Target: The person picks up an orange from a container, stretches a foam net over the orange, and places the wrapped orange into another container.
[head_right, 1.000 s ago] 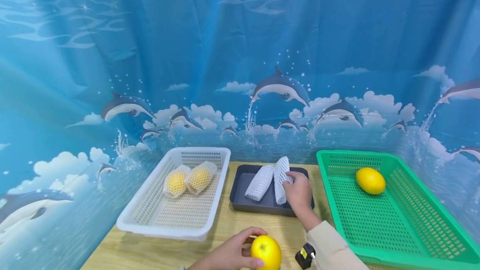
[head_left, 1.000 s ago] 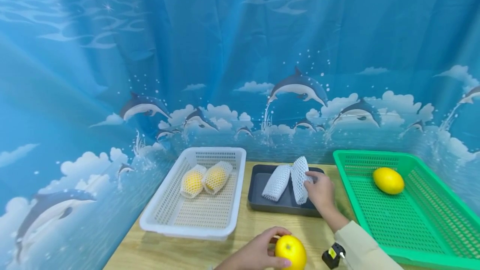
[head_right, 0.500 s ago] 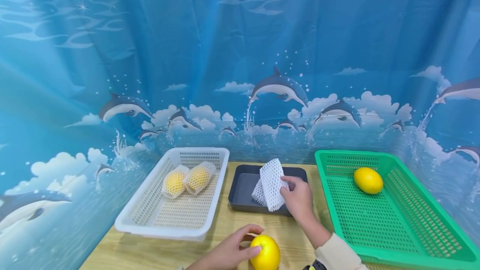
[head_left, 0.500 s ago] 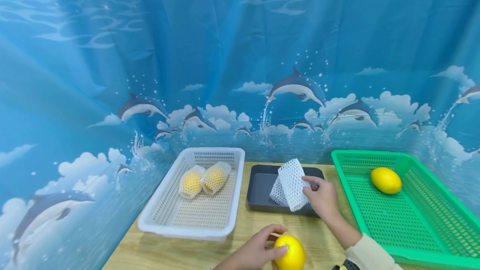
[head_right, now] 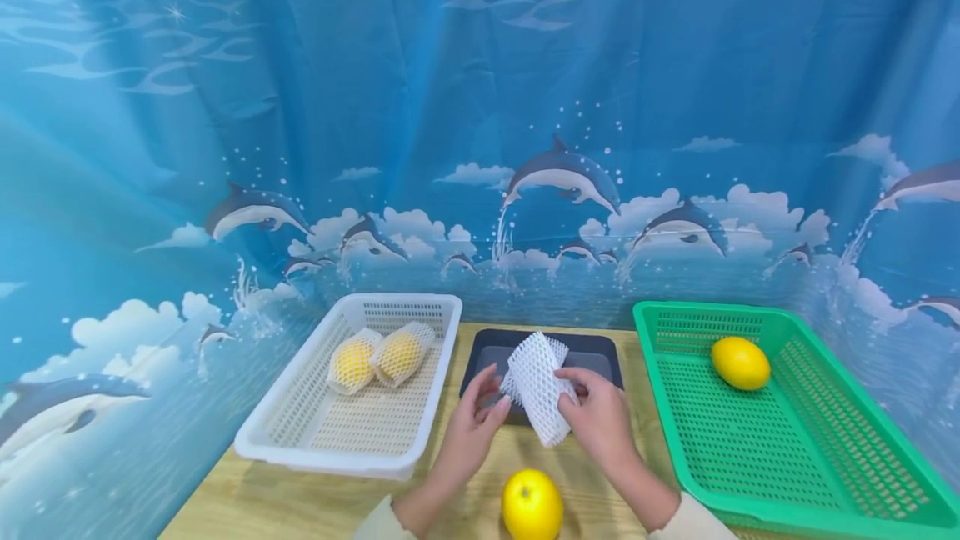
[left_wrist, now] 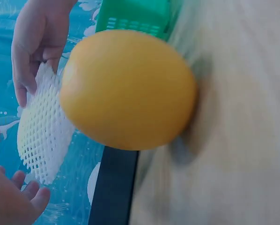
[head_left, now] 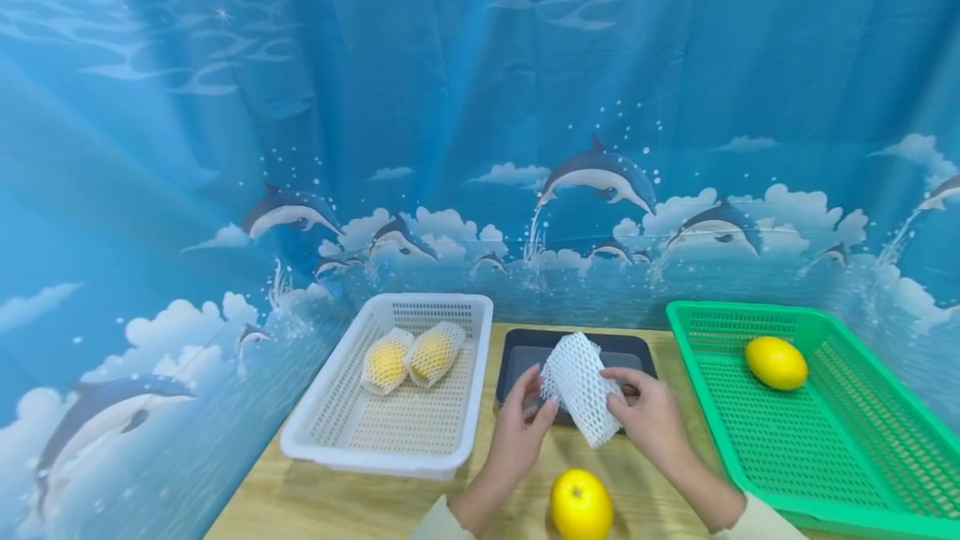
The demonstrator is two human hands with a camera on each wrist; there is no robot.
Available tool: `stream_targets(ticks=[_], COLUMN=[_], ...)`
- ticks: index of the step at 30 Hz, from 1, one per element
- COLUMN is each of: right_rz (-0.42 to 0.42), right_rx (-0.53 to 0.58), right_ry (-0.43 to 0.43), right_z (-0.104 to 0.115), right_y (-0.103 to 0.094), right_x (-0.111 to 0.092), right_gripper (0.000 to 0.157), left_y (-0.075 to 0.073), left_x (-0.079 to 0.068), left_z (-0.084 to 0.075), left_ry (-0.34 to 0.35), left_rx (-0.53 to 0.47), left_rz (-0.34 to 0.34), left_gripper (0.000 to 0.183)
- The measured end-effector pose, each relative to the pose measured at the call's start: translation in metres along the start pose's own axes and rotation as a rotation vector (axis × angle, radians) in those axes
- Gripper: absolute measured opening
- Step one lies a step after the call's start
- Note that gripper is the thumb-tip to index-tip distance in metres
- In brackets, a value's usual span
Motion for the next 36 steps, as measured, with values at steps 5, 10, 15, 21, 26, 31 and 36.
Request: stream_targets(ticks=[5, 10, 15, 21, 26, 31, 36], right_rz=[0.060, 0.090, 0.107, 0.149, 0.171, 0.241, 0.301], right_rx=[0.019, 0.046, 0.091, 0.233, 0.448, 0.673, 0.759], right_ry=[0.004, -0.003, -0.001, 0.032, 0.159, 0.255, 0.352], right_z=[0.009, 0.018, 0.021, 0.020, 0.009, -0.006, -0.019], right_y=[0.002, 0.004, 0.004, 0.003, 0.000, 0.008, 0.024], right_x=[-0.005, -0.009, -0.009, -0.009, -0.004, 0.000, -0.002], right_gripper=[0.028, 0.028, 0.028, 0.023, 0.042, 0.059, 0.055], left_y=[-0.002, -0.007, -0.008, -0.006, -0.002, 0.002, 0.008], left_x=[0.019, 0.023, 0.023, 0.020, 0.015, 0.009, 0.004], left_z=[-0.002, 0.001, 0.005, 0.011, 0.020, 0.026, 0.025], left_ry=[0.023, 0.023, -0.035, -0.169, -0.318, -0.396, -0.450], left_rx=[-0.007, 0.000, -0.079, -0.267, -0.498, -0.703, -0.784], left_rz=[-0.080, -0.137, -0.114, -0.074, -0.028, -0.012, 0.018], left_gripper=[0.051, 0.037, 0.024, 0.023, 0.030, 0.033, 0.032])
Point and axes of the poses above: each hand's wrist, its own x-axis towards the middle knuckle, its own y-axis out of the palm, z = x × y, the point moved 8 cm from there along x, towards the middle knuckle, and after that the axes turned 8 degrees about -x, right-handed, at the moved point
